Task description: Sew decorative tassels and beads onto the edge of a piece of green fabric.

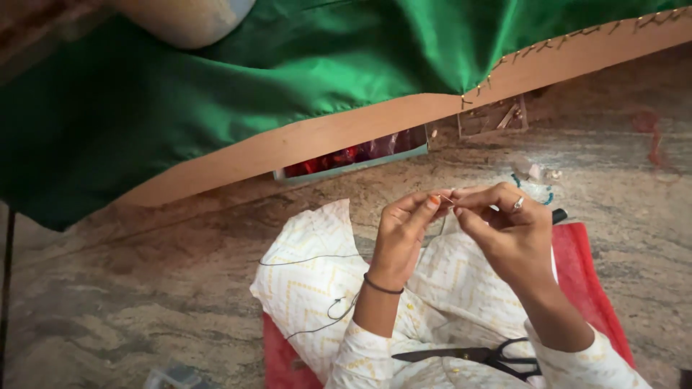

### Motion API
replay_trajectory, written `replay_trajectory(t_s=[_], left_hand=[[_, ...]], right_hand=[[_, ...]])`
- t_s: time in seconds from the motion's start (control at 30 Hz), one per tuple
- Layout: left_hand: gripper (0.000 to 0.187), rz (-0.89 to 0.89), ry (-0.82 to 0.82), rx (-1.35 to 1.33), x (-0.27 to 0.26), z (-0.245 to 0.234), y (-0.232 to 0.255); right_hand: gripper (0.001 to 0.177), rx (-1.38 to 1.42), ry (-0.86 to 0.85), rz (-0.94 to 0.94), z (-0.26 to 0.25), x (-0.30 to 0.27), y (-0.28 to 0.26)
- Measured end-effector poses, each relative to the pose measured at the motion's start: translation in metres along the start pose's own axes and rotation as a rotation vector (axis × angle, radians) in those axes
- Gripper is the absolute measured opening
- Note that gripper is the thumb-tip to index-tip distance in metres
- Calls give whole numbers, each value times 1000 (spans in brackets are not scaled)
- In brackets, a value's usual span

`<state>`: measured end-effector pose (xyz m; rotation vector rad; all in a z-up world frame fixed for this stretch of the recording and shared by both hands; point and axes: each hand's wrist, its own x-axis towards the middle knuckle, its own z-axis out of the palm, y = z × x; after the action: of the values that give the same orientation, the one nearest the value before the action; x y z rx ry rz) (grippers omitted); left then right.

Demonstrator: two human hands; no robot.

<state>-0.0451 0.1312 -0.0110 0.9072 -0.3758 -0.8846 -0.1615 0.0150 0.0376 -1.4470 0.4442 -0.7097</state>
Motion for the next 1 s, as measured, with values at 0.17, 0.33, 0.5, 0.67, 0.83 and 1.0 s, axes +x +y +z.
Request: replay_trajectory(t_s=[0.17,0.33,0.5,0.67,0.83,1.0], left_hand=[[22,38,-31,-68,-11,3,9],[22,45,-57,-103,-20,10,21],[23,45,-49,-99,-24,13,27],[22,46,-61,-109,-26,14,29],[22,36,-45,-89,-26,15,28],[22,29,-36,-94,-25,14,28]], right_hand=[[12,-201,17,-134,11,-10,-31],[9,-323,38,-218,18,-15,-45],[8,-367,39,-271,21,-16,-46],[8,-309,37,-257,21,-17,-42],[9,-313,32,-250,19,-16,-41],[9,-320,26,-251,18,-15,-40]])
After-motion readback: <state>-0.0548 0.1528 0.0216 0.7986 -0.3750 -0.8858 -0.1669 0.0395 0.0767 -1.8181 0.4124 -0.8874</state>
